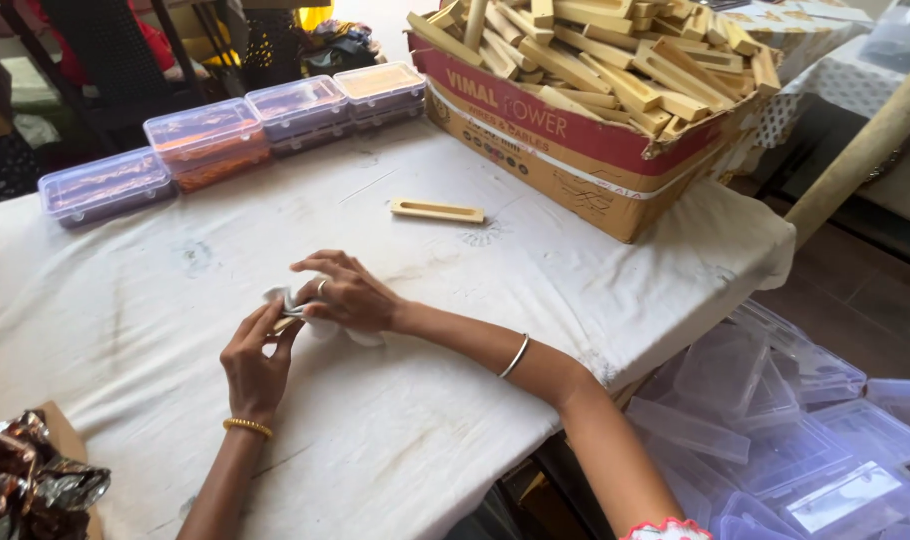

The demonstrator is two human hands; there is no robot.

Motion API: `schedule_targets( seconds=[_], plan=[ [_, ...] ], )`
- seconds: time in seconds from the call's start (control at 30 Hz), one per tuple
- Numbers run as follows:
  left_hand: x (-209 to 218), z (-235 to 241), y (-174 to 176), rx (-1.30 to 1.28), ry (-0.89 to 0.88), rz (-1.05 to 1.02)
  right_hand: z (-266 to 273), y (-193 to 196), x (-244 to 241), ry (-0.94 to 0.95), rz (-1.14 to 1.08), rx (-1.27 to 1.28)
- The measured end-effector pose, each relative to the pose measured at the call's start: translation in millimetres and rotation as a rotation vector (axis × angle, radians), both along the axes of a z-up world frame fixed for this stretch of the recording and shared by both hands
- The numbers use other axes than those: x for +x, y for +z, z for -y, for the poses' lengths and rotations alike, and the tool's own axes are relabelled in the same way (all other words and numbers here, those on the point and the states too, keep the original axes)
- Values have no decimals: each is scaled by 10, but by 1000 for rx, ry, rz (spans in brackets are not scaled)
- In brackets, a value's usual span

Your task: The person wipes a small rectangular wooden piece with a white cloth, turning it over to clean all sides. They then place the piece on the table and pick up another wooden piece to repeat the wiping process.

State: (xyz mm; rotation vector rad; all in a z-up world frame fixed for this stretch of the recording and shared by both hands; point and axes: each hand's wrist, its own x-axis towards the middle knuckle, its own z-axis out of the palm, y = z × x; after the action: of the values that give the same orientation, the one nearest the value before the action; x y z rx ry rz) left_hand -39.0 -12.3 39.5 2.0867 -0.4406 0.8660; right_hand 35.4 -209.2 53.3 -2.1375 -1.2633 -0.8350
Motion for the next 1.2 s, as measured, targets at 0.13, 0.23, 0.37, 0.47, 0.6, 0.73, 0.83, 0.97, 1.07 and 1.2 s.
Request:
schedule_targets(
  seconds=[0.13, 0.23, 0.37, 0.47, 0.6, 0.73, 0.83, 0.97, 1.07, 1.2],
  plan=[
    [-19, 28, -16, -43, 3, -28, 362, -62, 329, -160, 23, -29],
    [3, 30, -28, 10, 28, -70, 337, -41, 243, -284, 28, -54],
    [114, -29, -194, 51, 18, -50, -68, -84, 1, -188, 57, -7],
    [71, -63, -126, 32, 41, -25, -193, -136, -23, -96, 54, 44],
    [31, -45, -14, 10, 95, -17, 166, -211, 399, -45, 181, -24],
    [36, -9, -88, 24, 69, -34, 442, -190, 460, -267, 252, -184],
    [34, 20, -152, 151, 21, -28, 247, -291, 362, -334, 209, -226],
    [-18, 26, 55, 67, 36, -73, -185, -359, 148, -162, -1, -87],
    [-41, -28, 99, 127, 104, 7, -306, -213, -83, -18, 155, -34],
    [47, -102, -47, -77, 67, -237, -126, -103, -18, 130, 285, -110]
  ],
)
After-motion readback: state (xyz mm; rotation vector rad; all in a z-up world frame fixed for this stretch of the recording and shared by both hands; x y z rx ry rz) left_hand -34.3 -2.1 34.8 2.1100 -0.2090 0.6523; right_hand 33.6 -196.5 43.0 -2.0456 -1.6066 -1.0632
